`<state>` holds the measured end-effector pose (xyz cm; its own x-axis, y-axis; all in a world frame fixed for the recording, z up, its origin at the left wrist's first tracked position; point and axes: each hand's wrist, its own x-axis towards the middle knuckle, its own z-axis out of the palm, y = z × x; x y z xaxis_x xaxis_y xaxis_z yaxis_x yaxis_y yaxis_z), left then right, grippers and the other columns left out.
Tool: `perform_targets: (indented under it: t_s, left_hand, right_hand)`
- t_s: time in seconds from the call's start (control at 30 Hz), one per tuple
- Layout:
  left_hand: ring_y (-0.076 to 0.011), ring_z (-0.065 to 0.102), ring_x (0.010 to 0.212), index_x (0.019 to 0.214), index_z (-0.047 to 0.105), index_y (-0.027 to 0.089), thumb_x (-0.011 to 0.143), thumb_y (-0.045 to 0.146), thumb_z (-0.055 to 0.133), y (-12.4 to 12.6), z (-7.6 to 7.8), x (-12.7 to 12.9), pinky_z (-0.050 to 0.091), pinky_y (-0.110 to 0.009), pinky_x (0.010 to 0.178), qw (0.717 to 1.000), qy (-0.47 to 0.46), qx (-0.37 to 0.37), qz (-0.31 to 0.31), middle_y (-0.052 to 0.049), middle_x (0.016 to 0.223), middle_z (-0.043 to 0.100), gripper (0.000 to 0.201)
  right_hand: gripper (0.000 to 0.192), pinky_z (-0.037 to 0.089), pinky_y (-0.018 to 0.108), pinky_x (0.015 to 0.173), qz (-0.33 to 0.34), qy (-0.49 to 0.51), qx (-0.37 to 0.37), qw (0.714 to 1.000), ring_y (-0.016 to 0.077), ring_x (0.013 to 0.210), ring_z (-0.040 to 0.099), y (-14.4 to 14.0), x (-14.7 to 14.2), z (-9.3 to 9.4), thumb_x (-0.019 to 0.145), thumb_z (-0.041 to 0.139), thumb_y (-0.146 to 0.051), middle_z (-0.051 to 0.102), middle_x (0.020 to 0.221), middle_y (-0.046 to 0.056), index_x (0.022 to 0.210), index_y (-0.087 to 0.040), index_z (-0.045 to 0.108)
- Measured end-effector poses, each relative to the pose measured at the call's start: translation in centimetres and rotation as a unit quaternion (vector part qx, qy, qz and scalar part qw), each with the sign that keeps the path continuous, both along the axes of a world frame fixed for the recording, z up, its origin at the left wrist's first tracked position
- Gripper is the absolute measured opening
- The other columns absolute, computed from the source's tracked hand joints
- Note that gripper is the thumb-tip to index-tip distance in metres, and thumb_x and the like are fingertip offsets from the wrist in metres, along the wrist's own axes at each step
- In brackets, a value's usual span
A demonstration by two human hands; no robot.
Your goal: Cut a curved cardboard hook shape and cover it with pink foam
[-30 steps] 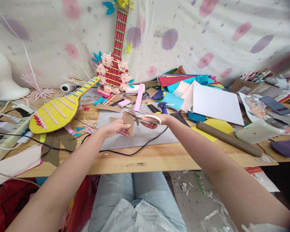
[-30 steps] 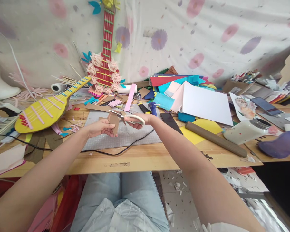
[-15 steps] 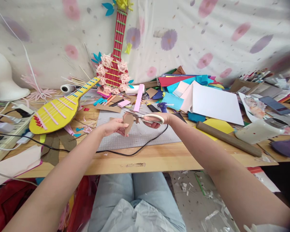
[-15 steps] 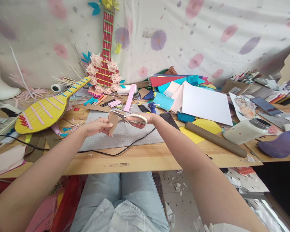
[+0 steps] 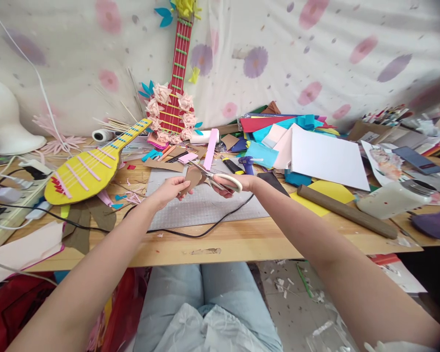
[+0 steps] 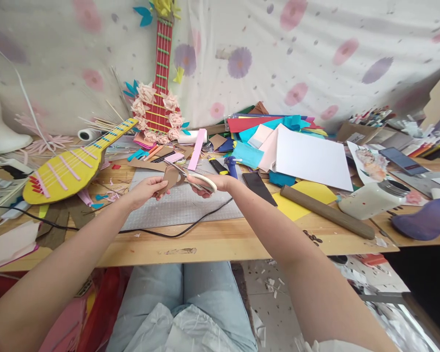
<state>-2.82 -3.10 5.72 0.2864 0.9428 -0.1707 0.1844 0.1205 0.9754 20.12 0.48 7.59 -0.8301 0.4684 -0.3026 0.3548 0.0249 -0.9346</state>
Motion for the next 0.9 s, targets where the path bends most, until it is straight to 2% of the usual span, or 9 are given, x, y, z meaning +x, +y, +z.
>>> perform_targets:
  t_s: [0.2, 0.5, 0.67, 0.9]
  left_hand:
    - [-0.0064, 0.044, 0.045, 0.072, 0.052, 0.014, 0.069, 0.041, 0.059, -0.1, 0.3, -0.1, 0.034, -0.021, 0.045, 1.0, 0.015, 0.002, -0.019, -0.002, 0.064, 0.06, 0.029]
    - [-0.0046, 0.038, 0.043, 0.068, 0.05, 0.014, 0.07, 0.039, 0.057, 0.0, 0.8, -0.7, 0.027, -0.019, 0.042, 0.998, 0.05, 0.001, -0.024, 0.0, 0.061, 0.057, 0.026]
    - [-0.0043, 0.036, 0.042, 0.069, 0.05, 0.014, 0.069, 0.037, 0.057, -0.2, 1.4, -0.8, 0.026, -0.019, 0.043, 0.997, 0.068, 0.007, -0.035, 0.001, 0.06, 0.055, 0.024]
    - [-0.0045, 0.035, 0.042, 0.07, 0.052, 0.014, 0.07, 0.04, 0.057, -0.1, 1.9, -1.3, 0.025, -0.019, 0.043, 0.993, 0.088, 0.009, -0.076, 0.0, 0.06, 0.055, 0.026]
  right_hand:
    - [0.052, 0.031, 0.021, 0.045, -0.015, 0.012, 0.043, 0.999, 0.0054, 0.047, 0.035, -0.5, 0.0, -0.1, 0.077, 0.033, -0.067, 0.038, 0.06, -0.003, 0.069, -0.016, 0.039]
    - [0.05, 0.024, 0.019, 0.038, -0.025, 0.002, 0.004, 1.0, 0.0036, 0.044, 0.028, -0.8, -0.2, 0.6, 0.073, 0.042, -0.066, 0.033, 0.058, -0.005, 0.068, -0.017, 0.035]
    - [0.048, 0.02, 0.019, 0.038, -0.022, -0.015, -0.005, 1.0, 0.0042, 0.046, 0.025, -0.9, 0.1, 1.0, 0.076, 0.04, -0.064, 0.031, 0.057, -0.005, 0.067, -0.017, 0.034]
    - [0.05, 0.022, 0.018, 0.039, -0.003, -0.061, 0.012, 0.998, 0.0035, 0.045, 0.027, -0.7, 0.7, 1.1, 0.077, 0.037, -0.064, 0.03, 0.054, -0.005, 0.066, -0.015, 0.037]
